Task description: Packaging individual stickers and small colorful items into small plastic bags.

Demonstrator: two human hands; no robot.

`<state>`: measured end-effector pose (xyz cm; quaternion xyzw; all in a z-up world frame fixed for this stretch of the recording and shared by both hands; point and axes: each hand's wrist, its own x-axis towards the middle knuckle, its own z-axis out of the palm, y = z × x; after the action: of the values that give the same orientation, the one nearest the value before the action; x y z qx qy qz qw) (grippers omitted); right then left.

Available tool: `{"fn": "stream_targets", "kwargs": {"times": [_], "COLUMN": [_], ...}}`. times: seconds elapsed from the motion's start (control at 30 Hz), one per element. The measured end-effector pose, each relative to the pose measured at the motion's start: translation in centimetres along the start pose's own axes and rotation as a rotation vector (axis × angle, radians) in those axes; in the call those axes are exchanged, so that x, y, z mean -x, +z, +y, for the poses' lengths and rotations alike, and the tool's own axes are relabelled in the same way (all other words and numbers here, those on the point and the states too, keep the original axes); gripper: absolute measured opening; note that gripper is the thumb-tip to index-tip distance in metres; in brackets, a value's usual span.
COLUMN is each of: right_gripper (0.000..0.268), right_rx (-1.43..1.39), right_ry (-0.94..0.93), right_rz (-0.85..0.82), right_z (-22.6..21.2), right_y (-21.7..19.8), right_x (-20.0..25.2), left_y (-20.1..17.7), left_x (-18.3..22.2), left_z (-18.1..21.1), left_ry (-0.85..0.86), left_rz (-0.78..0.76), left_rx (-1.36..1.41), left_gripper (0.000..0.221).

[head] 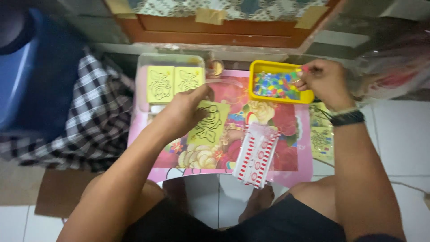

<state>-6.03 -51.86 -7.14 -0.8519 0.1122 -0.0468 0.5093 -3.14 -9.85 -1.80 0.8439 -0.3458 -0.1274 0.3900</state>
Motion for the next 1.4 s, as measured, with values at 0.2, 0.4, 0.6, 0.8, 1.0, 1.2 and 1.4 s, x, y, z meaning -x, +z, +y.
{"fn": "stream_targets", "kwargs": {"times": [0.2, 0.4, 0.6, 0.8, 1.0, 1.2, 1.4], "right_gripper": [0.01, 0.012, 0.012, 0.008, 0.014, 0.015, 0.008], "right_rx": [-0.005, 0.098, 0.153, 0.12, 0.118, 0.086, -0.034], "right_ry": [-0.193, -0.488, -0.356, -0.271, -0.17, -0.088, -0.072], "right_rz": [-0.056, -0.153, -0.328, -0.367, -0.446, -0.494, -0.413], "right_z": [-12.5, -12.5, -11.4, -10.8, -13.1, -13.5, -10.9], "right_y": [4.3, 8.1, 8.5, 10.8, 10.6, 10.1, 11.0], "right_x": [7.0, 8.2, 7.9, 8.5, 8.8, 8.8, 8.3], "left_y": [1.3, 3.4, 4.3, 4.9, 4.5, 4.1, 4.0], "left_x": [-0.1, 0.2, -0.1, 0.0, -0.1, 0.0, 0.1], "left_z": [0.8, 1.7, 1.6, 0.8, 0.9, 0.9, 1.2], "left_ry": [0.005, 0.107, 0.155, 0.136, 0.132, 0.168, 0.209], "left_rz": [-0.008, -0.136, -0.154, -0.191, -0.2, -0.157, -0.091], "left_rx": [0.001, -0.141, -0.222, -0.224, -0.228, -0.237, -0.207], "left_gripper": [0.041, 0.04, 0.042, 0.044, 0.048, 0.045, 0.039]}}
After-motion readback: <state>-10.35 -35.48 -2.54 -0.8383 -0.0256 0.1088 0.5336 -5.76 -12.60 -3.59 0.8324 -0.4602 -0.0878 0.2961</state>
